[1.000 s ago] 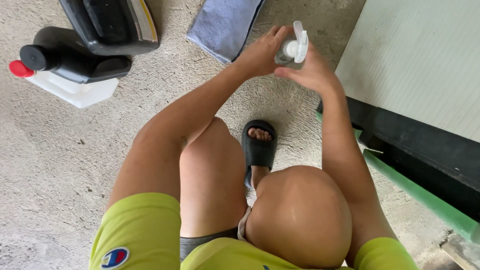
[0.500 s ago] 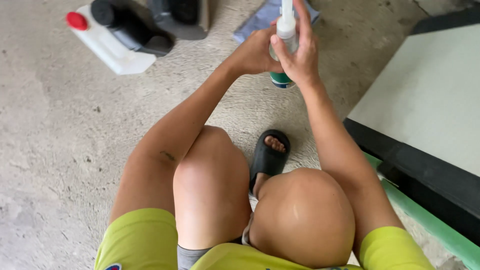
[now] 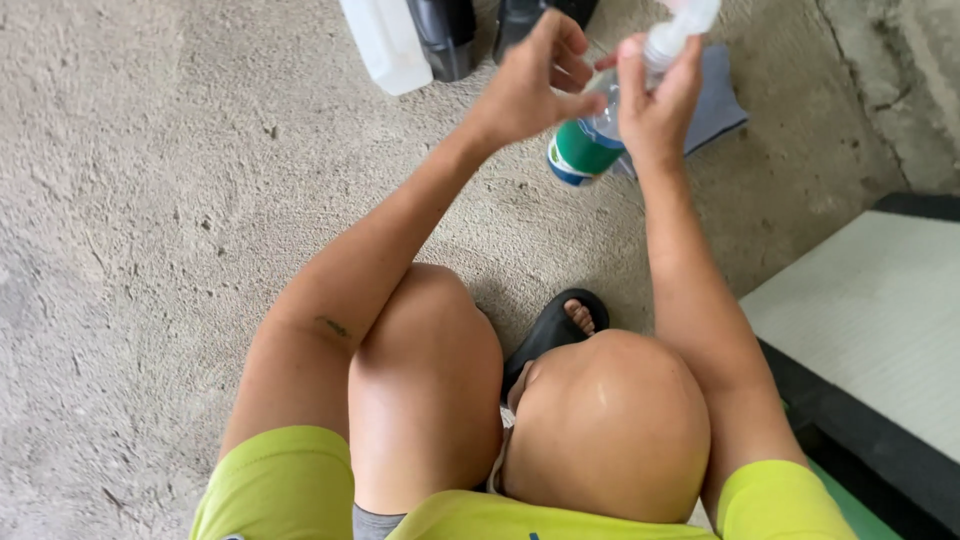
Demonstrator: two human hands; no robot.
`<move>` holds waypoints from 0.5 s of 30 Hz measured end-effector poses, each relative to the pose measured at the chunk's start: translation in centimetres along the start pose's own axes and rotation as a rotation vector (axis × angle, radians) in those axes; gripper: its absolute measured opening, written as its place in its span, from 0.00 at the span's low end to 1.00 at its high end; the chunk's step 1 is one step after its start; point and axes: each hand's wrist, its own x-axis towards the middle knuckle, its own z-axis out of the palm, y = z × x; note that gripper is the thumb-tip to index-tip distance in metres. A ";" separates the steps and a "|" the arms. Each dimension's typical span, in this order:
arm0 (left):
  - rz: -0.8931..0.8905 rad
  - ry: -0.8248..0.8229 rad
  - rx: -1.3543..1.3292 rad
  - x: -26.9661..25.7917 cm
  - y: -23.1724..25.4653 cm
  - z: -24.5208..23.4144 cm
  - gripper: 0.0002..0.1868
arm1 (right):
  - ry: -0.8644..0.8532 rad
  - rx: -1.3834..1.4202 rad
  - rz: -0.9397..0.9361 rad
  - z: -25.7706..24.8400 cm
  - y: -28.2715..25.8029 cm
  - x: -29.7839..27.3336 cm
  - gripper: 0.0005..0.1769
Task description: Cleaning and wiping down several plastic liquid containers with a spray and a cloth.
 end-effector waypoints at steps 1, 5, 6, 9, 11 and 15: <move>-0.001 0.012 -0.001 0.0 -0.2 -1.0 0.34 | -0.010 0.004 -0.005 0.1 -0.6 0.4 0.18; 0.107 0.322 0.369 0.0 -1.5 -2.1 0.27 | -0.132 0.079 0.047 -0.2 -4.3 1.1 0.27; 0.216 0.430 0.503 0.1 -2.0 -1.9 0.30 | -0.199 0.079 0.062 -0.3 -5.6 1.2 0.28; 0.279 0.475 0.561 1.3 -3.7 -0.6 0.37 | -0.243 0.013 0.127 -0.7 -5.9 1.3 0.23; 0.272 0.487 0.547 1.5 -3.2 0.0 0.36 | -0.239 -0.008 0.152 -1.1 -6.2 1.3 0.21; 0.180 0.503 0.543 1.9 -1.9 1.3 0.32 | -0.294 0.016 0.249 -1.3 -6.8 1.2 0.22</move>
